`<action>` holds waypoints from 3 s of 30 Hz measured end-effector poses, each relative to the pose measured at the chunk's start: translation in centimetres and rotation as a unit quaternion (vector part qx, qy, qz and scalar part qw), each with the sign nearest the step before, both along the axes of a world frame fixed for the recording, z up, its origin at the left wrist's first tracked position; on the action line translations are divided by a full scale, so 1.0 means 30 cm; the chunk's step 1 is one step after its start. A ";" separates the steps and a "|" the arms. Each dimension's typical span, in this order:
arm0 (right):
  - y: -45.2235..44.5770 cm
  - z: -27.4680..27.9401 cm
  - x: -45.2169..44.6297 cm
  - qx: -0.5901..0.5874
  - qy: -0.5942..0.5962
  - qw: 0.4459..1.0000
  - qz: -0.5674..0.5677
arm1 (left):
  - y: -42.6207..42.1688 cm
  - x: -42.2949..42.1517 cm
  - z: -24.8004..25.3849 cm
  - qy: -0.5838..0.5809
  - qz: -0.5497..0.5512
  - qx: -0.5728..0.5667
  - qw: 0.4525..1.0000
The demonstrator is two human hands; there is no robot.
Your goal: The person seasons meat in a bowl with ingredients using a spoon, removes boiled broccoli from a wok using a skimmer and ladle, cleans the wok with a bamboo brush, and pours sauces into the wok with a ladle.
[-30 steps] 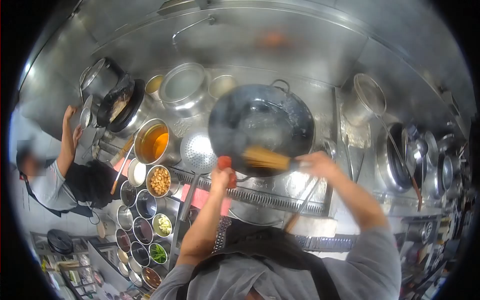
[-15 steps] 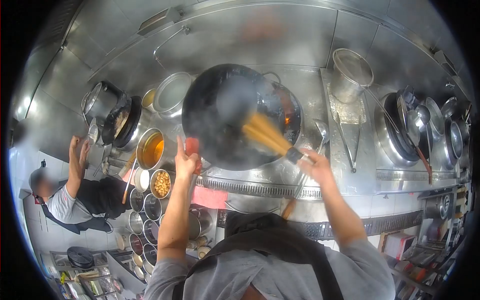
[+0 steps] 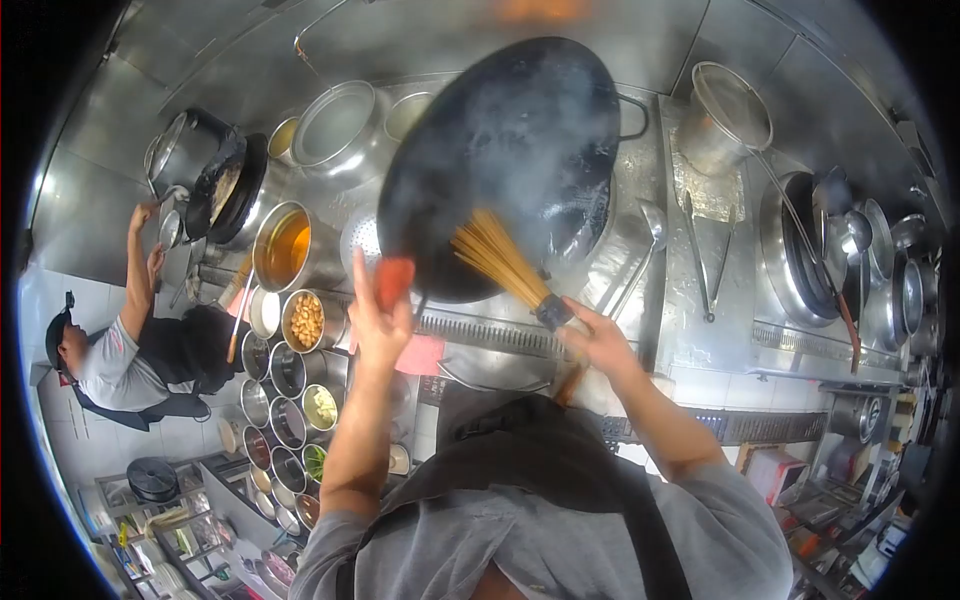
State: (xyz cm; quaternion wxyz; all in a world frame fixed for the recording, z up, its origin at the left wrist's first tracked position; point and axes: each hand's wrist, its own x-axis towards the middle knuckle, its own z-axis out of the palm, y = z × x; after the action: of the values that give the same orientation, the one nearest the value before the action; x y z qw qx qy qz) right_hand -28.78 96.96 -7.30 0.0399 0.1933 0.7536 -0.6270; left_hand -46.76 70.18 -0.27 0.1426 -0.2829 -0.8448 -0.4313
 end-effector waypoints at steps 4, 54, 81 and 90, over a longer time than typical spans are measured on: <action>-0.017 0.039 0.004 -0.005 0.031 0.999 0.012 | -0.021 0.077 -0.069 -0.009 0.007 0.049 0.999; 0.157 0.077 -0.556 0.352 -0.031 0.915 0.193 | -0.320 0.101 -0.641 -0.323 0.158 -0.107 0.927; -0.164 -0.318 0.451 0.543 -0.006 0.825 -0.158 | -1.028 0.998 -0.951 -0.463 0.260 -0.199 0.824; -0.153 -0.552 0.102 0.389 -0.169 0.850 -0.313 | -1.270 1.464 -0.948 -0.567 0.312 -0.249 0.720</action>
State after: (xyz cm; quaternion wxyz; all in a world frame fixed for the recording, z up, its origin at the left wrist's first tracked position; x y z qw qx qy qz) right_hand -25.71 92.37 -23.86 -0.1101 0.5219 0.8170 -0.2193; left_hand -2.83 32.09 -28.70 -0.3123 0.2695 -0.8848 -0.2166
